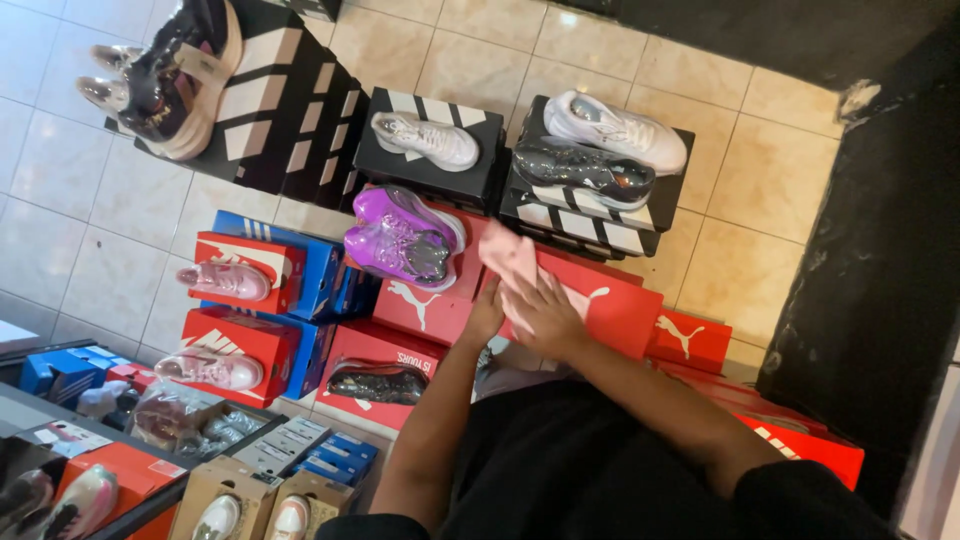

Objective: The recorder is using a pink cloth to wipe clean the surfaces of shoeboxes and the shoes inside before organizing them.

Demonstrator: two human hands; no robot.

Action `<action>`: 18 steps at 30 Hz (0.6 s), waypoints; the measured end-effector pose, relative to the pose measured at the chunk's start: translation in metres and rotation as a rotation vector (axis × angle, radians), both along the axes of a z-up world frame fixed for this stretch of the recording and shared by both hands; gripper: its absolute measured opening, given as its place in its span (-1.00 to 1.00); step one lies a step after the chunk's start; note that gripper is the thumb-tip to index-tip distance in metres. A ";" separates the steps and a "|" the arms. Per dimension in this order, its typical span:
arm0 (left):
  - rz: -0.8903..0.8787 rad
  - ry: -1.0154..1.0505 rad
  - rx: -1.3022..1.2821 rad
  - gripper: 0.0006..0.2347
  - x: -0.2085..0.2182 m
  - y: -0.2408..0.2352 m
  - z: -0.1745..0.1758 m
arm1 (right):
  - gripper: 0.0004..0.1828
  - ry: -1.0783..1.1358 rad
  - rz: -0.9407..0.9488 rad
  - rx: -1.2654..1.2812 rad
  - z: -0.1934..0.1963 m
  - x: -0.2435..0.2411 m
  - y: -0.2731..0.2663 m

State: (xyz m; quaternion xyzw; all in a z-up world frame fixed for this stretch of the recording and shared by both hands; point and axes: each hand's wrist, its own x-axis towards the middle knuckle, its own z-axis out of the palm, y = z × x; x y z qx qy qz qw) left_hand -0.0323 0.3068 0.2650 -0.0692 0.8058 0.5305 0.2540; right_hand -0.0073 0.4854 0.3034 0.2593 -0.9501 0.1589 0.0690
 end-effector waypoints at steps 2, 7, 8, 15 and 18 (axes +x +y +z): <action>0.013 -0.076 -0.030 -0.53 0.004 -0.002 -0.030 | -0.26 0.139 0.145 -0.070 0.002 0.019 0.019; 0.007 -0.069 -0.130 -0.48 0.002 0.012 0.076 | -0.39 0.107 0.029 -0.108 0.004 -0.023 0.090; 0.020 -0.082 -0.172 -0.45 0.003 0.015 0.085 | -0.21 -0.114 -0.192 -0.067 -0.025 -0.030 0.104; 0.162 -0.164 -0.284 -0.29 0.003 0.023 0.072 | -0.25 -1.526 -0.531 -0.716 0.014 -0.139 0.055; 0.179 -0.172 -0.278 -0.31 0.003 0.023 0.049 | -0.32 -1.504 -0.531 -0.874 0.073 -0.122 0.056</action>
